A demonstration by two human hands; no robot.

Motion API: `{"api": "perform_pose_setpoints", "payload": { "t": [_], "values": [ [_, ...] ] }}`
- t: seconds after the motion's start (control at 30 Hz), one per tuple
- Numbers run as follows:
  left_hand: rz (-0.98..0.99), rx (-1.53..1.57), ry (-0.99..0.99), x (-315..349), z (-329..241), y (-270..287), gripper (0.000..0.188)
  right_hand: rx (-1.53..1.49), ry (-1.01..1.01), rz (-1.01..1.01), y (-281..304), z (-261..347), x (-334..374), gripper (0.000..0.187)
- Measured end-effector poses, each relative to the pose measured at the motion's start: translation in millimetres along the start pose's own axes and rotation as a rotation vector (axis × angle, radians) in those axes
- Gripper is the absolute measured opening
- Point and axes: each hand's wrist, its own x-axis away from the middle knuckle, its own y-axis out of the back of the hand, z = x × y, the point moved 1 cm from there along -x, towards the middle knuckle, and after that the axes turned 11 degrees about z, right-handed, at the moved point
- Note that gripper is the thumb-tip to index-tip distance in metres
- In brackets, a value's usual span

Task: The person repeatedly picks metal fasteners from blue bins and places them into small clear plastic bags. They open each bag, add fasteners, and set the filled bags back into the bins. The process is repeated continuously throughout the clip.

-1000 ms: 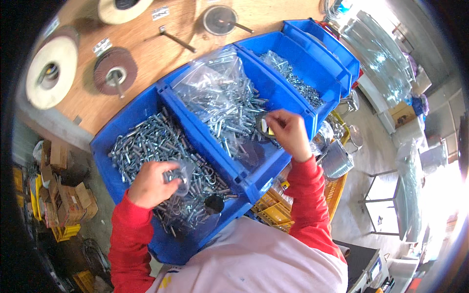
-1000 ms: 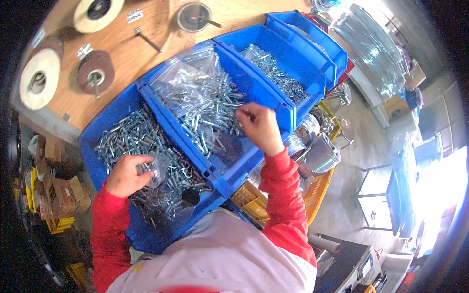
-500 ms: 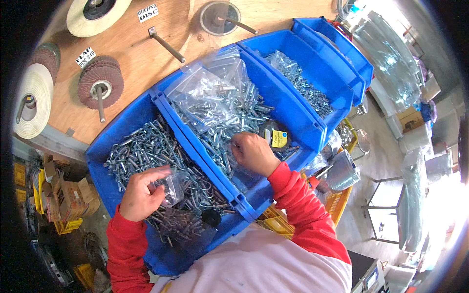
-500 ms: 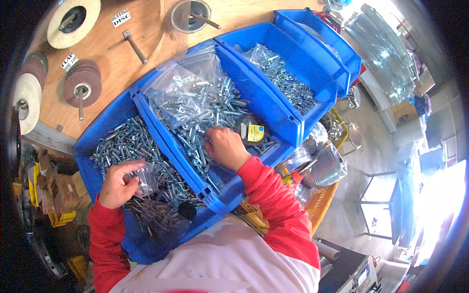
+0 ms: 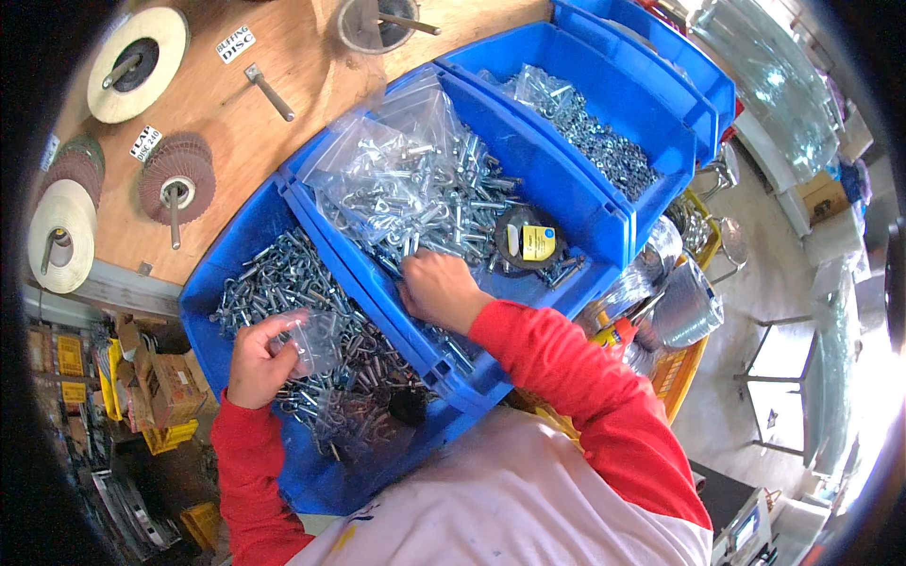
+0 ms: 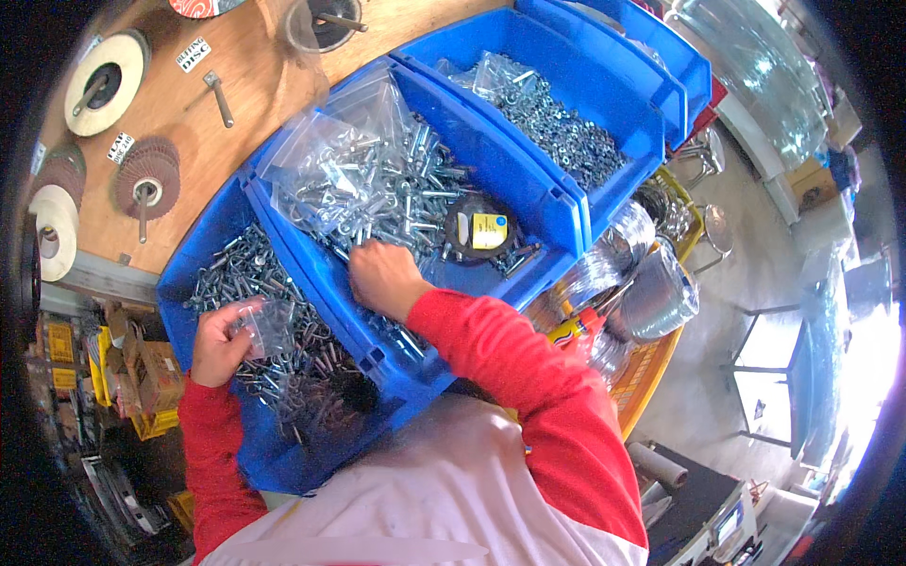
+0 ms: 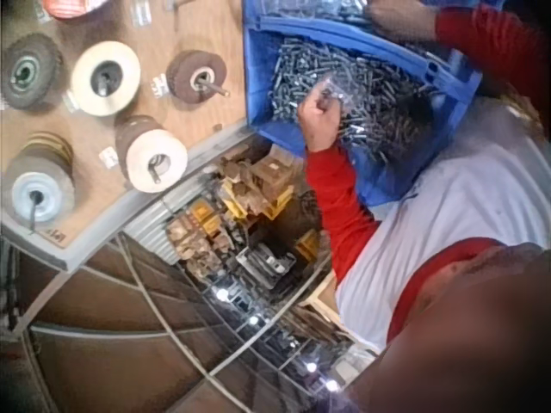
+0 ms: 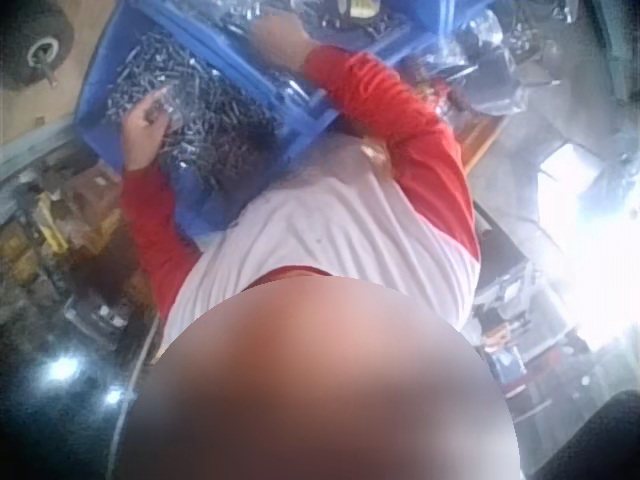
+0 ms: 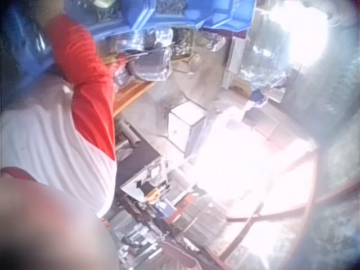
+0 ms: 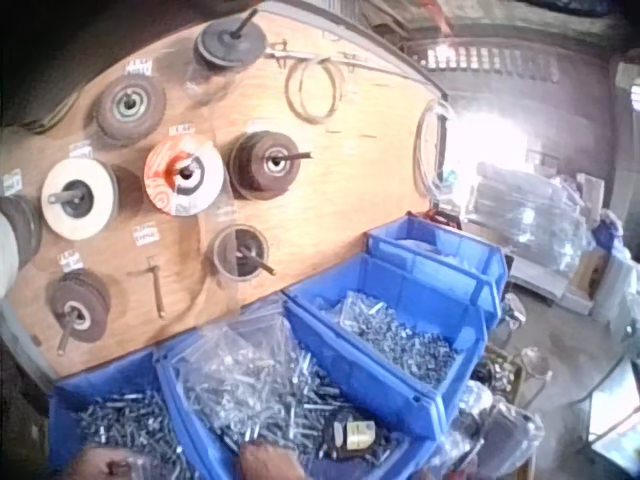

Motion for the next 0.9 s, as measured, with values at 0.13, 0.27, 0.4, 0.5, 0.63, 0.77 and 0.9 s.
{"api": "perform_pose_setpoints", "payload": {
  "t": [0.13, 0.27, 0.4, 0.5, 0.63, 0.77, 0.9],
  "values": [
    [0.006, 0.055, 0.047, -2, 3, -3, 0.034, -0.058, -0.224, 0.069, -6, -3, -19, 0.029],
    [0.028, 0.089, 0.036, -4, 3, -2, 0.033, -0.284, -0.132, 0.078, 18, -18, 2, 0.028],
    [0.034, 0.077, 0.000, -1, 3, -3, 0.031, -0.623, -0.282, 0.118, 34, -32, 53, 0.027],
    [0.058, 0.115, -0.002, -3, 2, -5, 0.030, -0.448, -0.299, 0.061, 18, -20, 57, 0.030],
    [0.134, 0.101, -0.040, -9, -3, -5, 0.029, -0.109, -0.333, 0.124, -7, -12, 29, 0.036],
    [0.151, 0.001, -0.132, -10, -9, -9, 0.029, -0.125, -0.345, 0.178, -17, -20, 17, 0.035],
    [0.133, 0.079, -0.092, -6, -12, -10, 0.030, -0.336, -0.271, 0.052, 8, -20, 37, 0.035]
  ]
}}
